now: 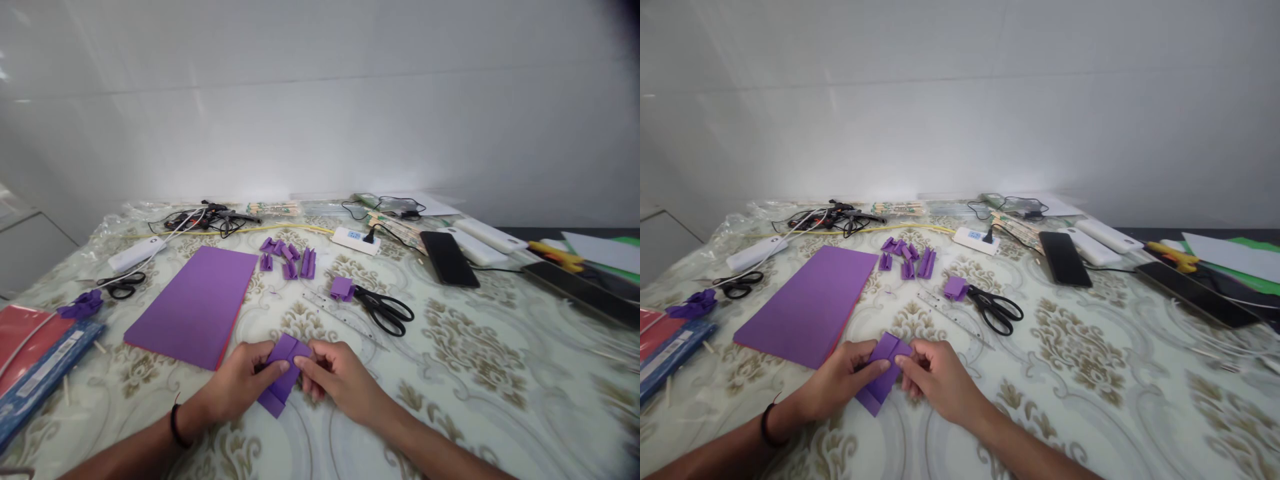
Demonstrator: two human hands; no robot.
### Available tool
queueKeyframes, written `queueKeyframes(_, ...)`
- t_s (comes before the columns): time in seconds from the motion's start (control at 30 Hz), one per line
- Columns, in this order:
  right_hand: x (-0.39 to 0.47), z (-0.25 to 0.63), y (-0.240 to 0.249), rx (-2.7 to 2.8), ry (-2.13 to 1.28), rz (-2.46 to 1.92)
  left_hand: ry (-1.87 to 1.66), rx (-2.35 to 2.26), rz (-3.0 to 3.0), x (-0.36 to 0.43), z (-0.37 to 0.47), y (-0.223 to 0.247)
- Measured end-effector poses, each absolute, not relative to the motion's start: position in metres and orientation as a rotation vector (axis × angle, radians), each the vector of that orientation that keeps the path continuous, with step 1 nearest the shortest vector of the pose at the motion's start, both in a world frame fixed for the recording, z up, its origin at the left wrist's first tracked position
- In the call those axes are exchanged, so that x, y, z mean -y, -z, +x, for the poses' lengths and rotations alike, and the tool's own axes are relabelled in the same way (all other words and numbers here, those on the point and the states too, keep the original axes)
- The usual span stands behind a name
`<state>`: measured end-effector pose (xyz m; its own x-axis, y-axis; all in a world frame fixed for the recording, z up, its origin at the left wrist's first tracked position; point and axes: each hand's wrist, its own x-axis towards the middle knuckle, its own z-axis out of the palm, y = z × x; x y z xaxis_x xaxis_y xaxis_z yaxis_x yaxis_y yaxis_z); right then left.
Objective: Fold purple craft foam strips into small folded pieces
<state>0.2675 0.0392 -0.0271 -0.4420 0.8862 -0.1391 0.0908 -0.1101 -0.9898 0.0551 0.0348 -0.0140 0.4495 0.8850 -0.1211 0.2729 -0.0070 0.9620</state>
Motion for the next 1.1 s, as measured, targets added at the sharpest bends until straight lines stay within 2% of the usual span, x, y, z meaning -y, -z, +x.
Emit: queueKeyframes(1.1, -0.037, 0.259, 0.036, 1.633, -1.477, -1.134, -0.659, -0.945, 1.554, -0.034, 0.061, 0.003)
